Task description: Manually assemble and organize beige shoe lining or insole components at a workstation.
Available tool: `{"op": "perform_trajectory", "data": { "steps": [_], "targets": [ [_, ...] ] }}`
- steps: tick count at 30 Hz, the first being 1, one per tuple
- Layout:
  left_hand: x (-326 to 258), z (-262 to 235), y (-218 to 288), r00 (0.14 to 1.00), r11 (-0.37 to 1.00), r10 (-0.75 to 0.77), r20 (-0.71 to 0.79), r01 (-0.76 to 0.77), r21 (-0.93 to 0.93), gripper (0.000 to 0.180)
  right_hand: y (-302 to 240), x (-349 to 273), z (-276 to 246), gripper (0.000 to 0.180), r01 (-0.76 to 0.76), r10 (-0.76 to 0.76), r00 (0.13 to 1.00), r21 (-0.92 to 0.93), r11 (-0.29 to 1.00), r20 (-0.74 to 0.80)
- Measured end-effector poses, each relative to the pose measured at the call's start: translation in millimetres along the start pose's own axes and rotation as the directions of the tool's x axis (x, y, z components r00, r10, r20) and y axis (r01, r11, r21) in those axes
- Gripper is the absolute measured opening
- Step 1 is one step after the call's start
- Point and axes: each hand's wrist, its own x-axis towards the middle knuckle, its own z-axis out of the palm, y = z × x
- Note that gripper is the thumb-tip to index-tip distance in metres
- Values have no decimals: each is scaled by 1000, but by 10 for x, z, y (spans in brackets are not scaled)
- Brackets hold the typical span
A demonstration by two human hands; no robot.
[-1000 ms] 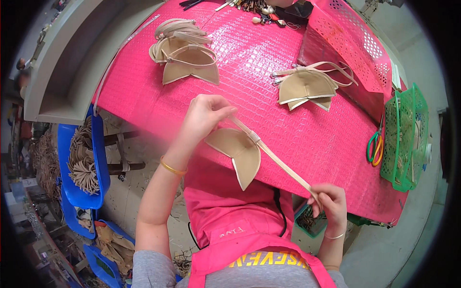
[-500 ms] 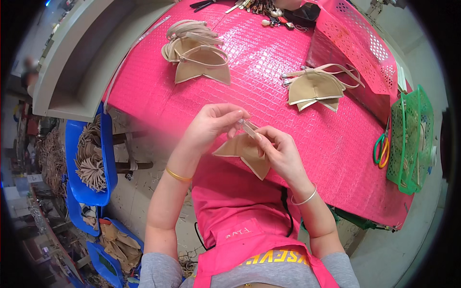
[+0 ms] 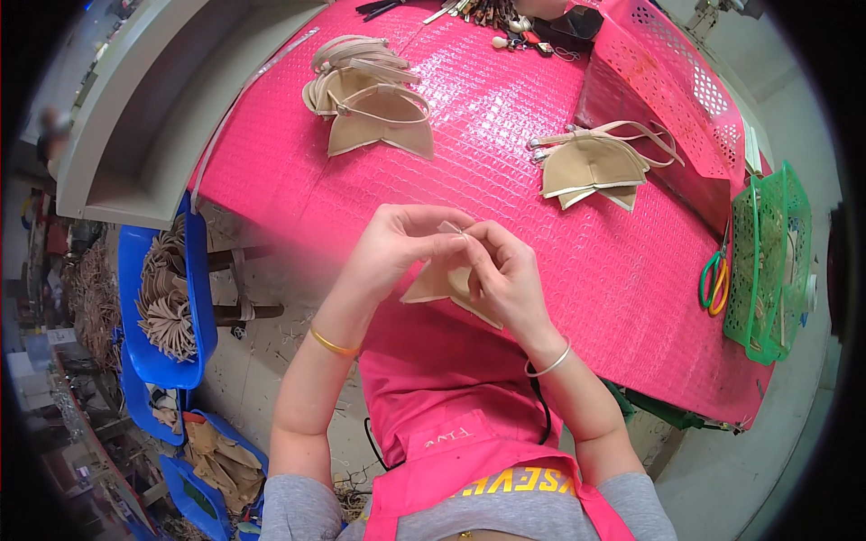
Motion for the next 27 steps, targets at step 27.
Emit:
{"op": "perform_trajectory", "data": {
  "steps": [27],
  "targets": [
    [-44, 521, -172, 994, 889, -34, -105, -18, -458, 18, -482, 70, -321, 18, 499, -513, 848, -531, 685, 134]
  ]
}}
